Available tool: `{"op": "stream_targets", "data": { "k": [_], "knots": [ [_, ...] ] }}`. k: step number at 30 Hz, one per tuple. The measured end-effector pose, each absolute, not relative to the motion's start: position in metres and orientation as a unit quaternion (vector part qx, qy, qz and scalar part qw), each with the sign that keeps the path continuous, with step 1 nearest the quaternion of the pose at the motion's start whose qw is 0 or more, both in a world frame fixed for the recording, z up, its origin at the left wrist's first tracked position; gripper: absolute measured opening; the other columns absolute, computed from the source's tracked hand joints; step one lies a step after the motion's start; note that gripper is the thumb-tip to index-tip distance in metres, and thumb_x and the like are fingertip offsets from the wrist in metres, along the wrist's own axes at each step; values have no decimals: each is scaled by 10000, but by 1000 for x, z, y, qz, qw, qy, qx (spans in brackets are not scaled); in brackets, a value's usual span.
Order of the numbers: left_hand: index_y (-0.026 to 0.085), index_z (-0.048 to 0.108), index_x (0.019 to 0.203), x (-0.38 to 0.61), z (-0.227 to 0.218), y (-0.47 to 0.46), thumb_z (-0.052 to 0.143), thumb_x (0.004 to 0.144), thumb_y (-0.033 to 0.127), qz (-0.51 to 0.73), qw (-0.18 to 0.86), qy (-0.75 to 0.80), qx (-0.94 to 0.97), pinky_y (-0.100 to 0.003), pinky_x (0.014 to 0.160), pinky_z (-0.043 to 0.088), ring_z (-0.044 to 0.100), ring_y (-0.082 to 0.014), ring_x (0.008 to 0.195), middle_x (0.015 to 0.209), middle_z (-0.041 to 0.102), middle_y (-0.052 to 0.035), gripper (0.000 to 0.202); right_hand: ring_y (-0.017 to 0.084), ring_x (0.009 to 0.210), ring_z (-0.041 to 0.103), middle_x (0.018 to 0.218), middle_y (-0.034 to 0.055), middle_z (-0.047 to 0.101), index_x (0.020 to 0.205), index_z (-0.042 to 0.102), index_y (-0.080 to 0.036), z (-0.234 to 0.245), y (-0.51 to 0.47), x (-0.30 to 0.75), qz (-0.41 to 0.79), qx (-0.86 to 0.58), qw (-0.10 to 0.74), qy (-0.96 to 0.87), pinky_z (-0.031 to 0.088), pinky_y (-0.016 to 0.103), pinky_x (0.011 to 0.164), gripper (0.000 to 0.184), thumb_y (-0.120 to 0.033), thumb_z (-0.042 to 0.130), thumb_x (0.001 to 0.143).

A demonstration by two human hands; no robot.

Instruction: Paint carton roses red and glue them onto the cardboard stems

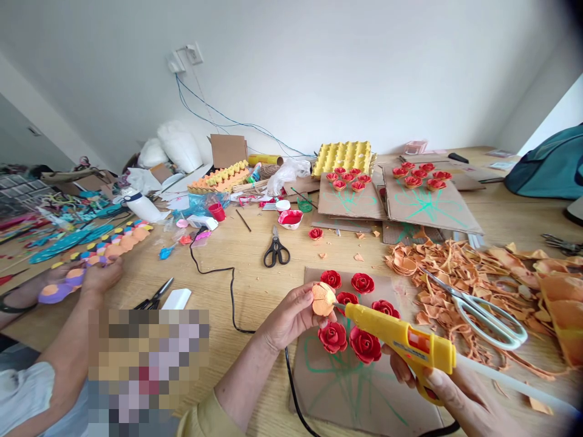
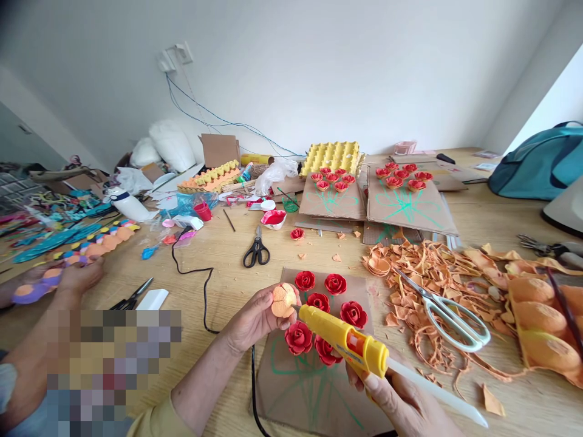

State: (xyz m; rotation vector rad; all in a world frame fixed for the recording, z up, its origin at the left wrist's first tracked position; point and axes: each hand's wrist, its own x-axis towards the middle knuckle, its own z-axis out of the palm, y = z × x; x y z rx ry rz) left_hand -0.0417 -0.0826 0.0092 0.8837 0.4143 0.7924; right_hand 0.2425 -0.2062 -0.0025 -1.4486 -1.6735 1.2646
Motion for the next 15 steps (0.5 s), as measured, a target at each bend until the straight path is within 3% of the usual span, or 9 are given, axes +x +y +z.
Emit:
{"op": "stream_targets", "data": {
  "k": [9,12,15],
  "knots": [
    [86,720,1022,-41,8,-83,763,853,480,375,807,191,415,-204,590,478,665,-149,714,932,657,-104,431,283,867,757,933,111,796,965,813,-220,-4,-207,243,449,-560,299,-629,647,347,778,609,-714,459,920],
    [92,718,1011,-41,9,-83,762,856,481,376,804,192,418,-202,591,477,663,-142,705,945,658,-101,421,273,778,750,862,111,783,981,815,-216,-6,-207,244,422,-573,297,-637,651,380,780,636,-734,455,907],
    [98,709,1006,-41,10,-84,761,858,482,373,802,196,423,-201,596,478,667,-139,707,969,658,-100,415,293,837,760,927,126,794,1017,816,-219,-11,-208,246,406,-579,290,-645,641,418,839,644,-737,450,907]
  ]
}}
